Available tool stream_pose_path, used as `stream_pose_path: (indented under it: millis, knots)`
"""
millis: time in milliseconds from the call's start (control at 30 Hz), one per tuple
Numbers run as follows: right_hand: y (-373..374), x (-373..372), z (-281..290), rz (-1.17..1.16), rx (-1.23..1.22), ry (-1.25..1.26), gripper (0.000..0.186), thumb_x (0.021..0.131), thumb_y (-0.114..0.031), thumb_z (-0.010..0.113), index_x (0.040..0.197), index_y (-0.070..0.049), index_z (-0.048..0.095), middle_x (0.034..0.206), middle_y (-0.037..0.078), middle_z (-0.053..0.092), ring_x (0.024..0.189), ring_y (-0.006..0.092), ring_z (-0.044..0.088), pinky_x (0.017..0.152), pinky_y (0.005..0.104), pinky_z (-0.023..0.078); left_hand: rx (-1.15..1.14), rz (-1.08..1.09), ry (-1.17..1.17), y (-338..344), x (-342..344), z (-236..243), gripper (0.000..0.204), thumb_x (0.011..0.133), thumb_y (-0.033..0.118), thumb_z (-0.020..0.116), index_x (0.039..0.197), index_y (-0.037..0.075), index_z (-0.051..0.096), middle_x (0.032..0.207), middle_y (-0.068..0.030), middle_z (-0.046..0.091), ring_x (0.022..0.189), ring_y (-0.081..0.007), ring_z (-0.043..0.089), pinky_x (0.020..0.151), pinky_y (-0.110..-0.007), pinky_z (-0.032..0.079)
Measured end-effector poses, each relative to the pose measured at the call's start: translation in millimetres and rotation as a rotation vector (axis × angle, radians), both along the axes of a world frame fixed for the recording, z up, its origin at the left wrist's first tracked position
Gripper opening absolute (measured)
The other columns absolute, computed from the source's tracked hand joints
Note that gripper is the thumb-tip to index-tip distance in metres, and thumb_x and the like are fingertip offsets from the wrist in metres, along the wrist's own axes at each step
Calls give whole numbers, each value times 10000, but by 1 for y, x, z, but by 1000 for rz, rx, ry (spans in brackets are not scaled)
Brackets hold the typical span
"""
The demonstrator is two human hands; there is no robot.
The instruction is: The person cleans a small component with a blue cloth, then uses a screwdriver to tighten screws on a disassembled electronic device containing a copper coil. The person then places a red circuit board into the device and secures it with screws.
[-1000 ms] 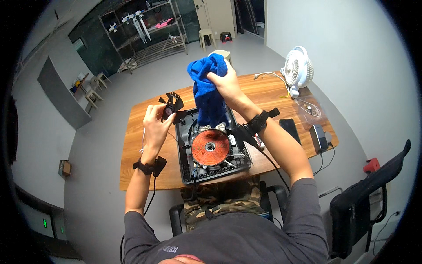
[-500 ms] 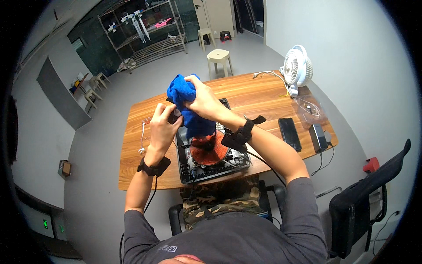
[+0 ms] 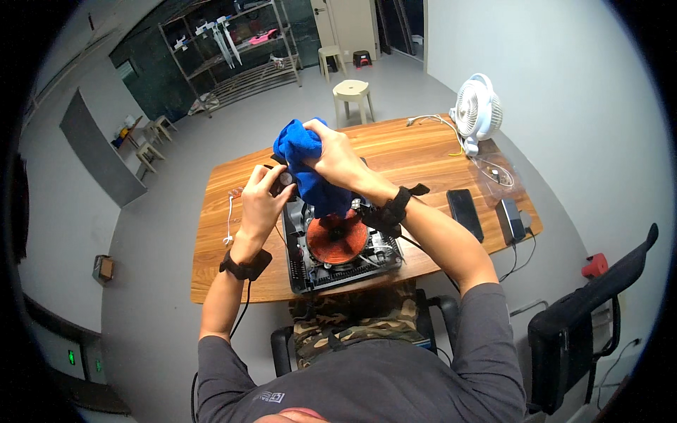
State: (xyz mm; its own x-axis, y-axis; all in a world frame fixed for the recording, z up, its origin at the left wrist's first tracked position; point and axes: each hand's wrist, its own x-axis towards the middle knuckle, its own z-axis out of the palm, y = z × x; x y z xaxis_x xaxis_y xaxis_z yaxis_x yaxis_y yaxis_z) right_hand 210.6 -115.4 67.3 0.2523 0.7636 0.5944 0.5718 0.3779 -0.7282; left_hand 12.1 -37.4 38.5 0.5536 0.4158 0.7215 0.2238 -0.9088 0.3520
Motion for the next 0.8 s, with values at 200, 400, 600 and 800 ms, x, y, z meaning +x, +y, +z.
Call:
stream_pose_path:
  millis: [200,400,600,800]
  knots:
    - [0,63,8,-244,224,-59,526,760,7,770,1241,-25,560,1058,214,712,1010,311,717,894,397,562,-14,57,22,13,-14,8,412,763,83,849,1145,23,706,949,-122,634,808,-268,660,733,-354,546]
    - [7,158,-10,-466,21,-299,510,817,-109,790,1263,-52,548,1092,222,690,1059,398,677,921,432,533,-58,77,64,29,-20,3,391,768,72,838,1134,13,713,991,-118,665,869,-266,687,796,-344,560]
    - [12,223,-84,-449,-134,-412,559,811,-98,770,1312,-90,523,1242,276,586,1149,480,585,965,490,506,-127,75,140,31,-10,0,385,789,148,835,1133,33,707,1037,-143,663,944,-336,683,832,-396,556]
    - [3,253,-161,-427,-508,-516,637,816,-233,790,1376,-134,502,1308,280,539,1190,489,561,1022,516,475,-195,59,284,51,6,-15,396,786,190,834,1124,25,708,1066,-146,660,970,-346,673,839,-409,547]
